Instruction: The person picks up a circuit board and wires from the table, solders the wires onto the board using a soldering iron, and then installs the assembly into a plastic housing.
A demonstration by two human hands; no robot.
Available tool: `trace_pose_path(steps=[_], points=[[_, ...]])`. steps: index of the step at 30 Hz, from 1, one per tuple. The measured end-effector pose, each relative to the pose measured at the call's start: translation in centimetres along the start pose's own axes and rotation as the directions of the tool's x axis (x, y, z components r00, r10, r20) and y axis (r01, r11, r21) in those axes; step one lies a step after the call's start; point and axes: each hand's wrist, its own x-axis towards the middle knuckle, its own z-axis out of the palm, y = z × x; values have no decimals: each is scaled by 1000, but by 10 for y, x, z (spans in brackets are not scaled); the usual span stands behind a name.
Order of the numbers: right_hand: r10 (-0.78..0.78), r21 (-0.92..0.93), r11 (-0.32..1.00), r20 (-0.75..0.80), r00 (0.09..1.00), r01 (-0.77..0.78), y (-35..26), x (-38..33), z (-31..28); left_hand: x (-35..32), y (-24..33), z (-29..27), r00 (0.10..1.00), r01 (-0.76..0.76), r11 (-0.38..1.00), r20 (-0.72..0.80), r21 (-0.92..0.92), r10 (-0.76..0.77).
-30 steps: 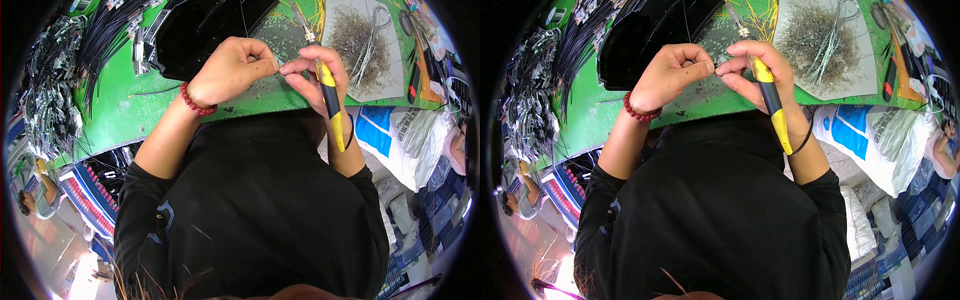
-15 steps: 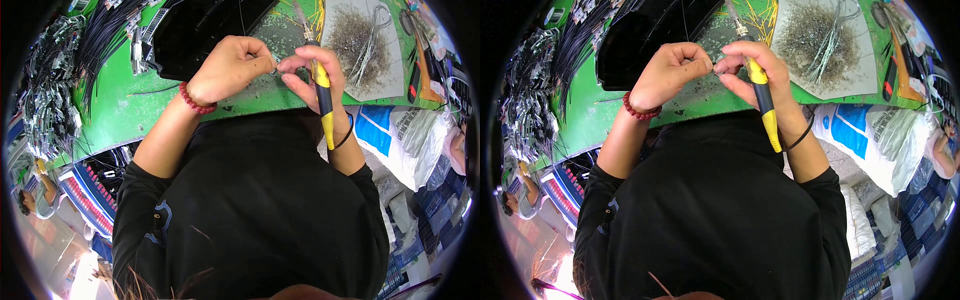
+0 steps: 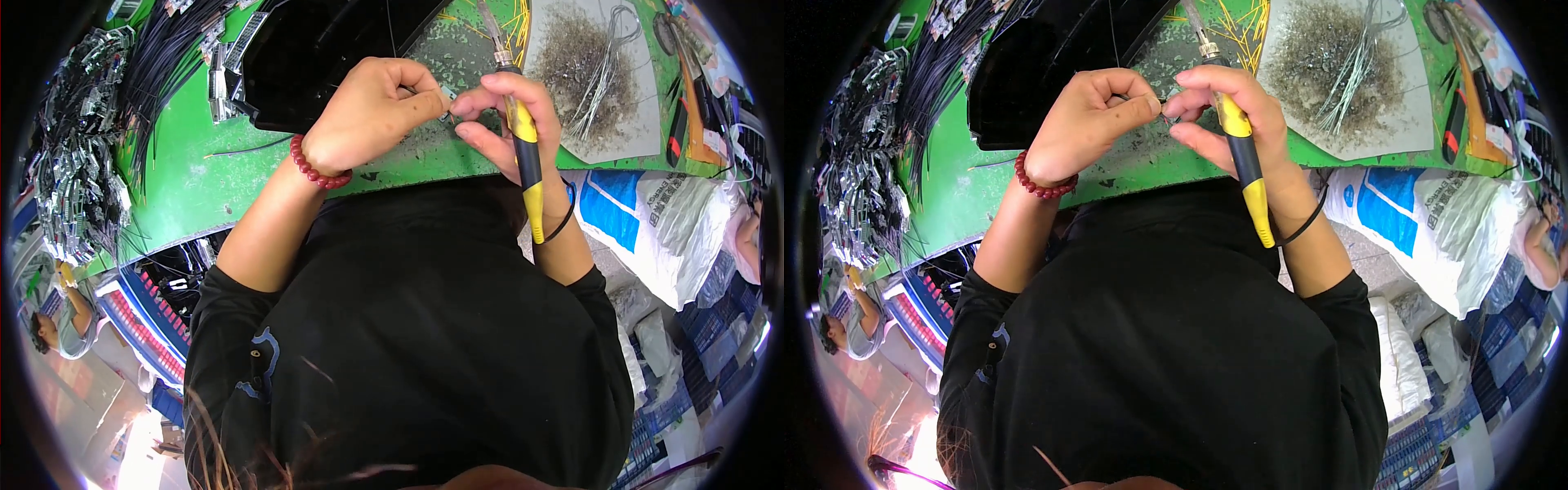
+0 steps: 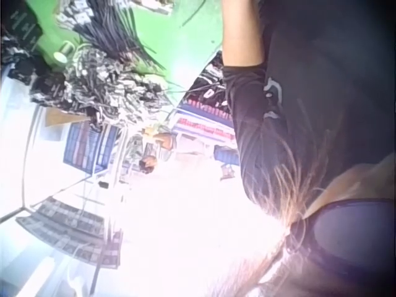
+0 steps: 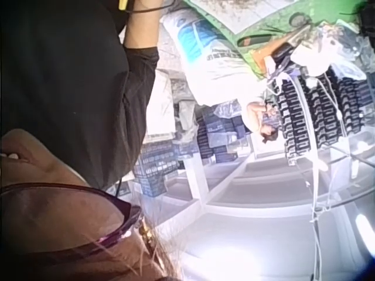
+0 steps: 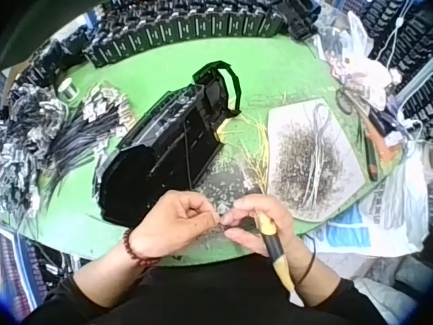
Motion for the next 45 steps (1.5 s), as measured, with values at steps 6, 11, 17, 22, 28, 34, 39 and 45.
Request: trace_pose_path(steps=[6, 11, 17, 22, 28, 34, 39, 45], points=[[40, -11, 999, -53, 998, -40, -1, -2, 0, -2, 1, 1, 1000, -8, 996, -20, 93, 10], [54, -107, 992, -114, 992, -66, -8, -11, -2, -8, -7, 11, 935, -276, 868, -93, 412, 342], [375, 35, 926, -196, 906, -376, -28, -37, -13, -1, -24, 26, 882, -268, 732, -147, 627, 448], [397, 119, 917, -386, 833, -382, -27, -53, -19, 5, -30, 24, 873, -284, 725, -144, 627, 467], [345, 110, 935, -501, 793, -338, -17, -60, -13, 8, -28, 24, 878, -283, 701, -118, 654, 464], [274, 32, 959, -376, 885, -283, -18, -64, -13, 10, -27, 25, 877, -273, 691, -122, 670, 465], [219, -49, 968, -314, 924, -246, -17, -61, -16, 10, -28, 26, 877, -267, 689, -126, 673, 463], [217, -105, 963, -244, 945, -248, -19, -58, -17, 9, -28, 26, 879, -260, 682, -125, 683, 460]])
